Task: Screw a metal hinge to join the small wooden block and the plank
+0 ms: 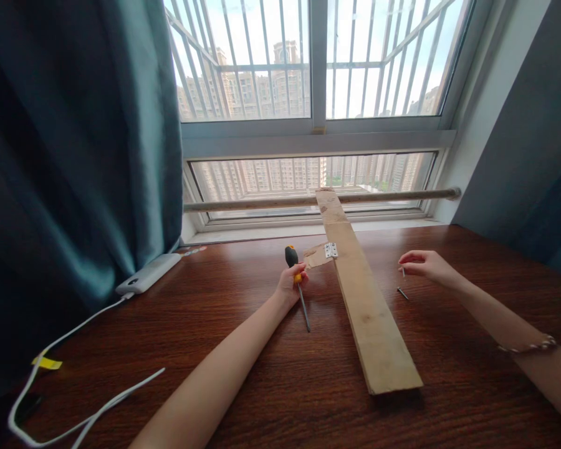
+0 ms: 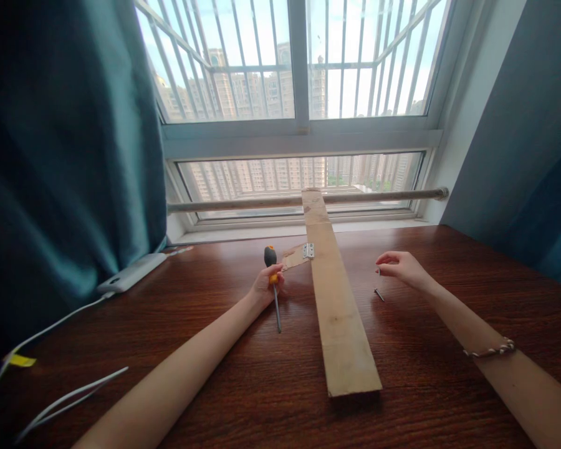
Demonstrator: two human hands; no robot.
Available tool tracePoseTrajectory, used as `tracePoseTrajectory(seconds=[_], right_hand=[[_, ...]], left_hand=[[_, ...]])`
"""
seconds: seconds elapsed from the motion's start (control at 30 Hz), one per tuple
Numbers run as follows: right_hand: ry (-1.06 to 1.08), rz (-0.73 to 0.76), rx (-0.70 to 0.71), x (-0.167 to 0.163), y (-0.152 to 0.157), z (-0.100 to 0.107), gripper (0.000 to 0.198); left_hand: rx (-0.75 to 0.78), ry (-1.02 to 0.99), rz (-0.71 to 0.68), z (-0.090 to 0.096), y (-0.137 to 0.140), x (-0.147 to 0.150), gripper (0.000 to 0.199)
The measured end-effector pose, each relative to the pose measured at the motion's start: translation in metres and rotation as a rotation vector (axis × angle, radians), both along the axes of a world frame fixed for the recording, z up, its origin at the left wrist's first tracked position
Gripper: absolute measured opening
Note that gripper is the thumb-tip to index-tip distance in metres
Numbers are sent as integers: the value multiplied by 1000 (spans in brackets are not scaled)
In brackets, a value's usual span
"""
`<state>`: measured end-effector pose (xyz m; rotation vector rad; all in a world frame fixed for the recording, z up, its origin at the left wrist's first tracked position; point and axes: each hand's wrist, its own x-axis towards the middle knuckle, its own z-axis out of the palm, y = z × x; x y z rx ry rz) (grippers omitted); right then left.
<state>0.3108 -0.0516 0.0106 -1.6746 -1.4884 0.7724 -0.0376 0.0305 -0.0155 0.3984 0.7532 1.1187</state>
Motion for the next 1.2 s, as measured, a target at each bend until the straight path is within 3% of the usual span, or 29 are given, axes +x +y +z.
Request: tracePoseTrajectory(seconds=[0.2,0.3,0.5,0.73,1.2], right_hand=[[260,-19,172,-62,1,30,43],[386,3,280,-97,17,42,38],[501,67,335,-145,52,36,34],[345,71,433,-155,58,11,23],[19,64,579,-161,51,10,11]], left_hand=[[47,-71,9,-2,1,-1,13],[60,-87,20,-2,1,-1,14],[74,-102,25,-2,1,-1,16],[74,-113,25,-5,3,-1,18],[70,-164,14,-5,4,-1,18]])
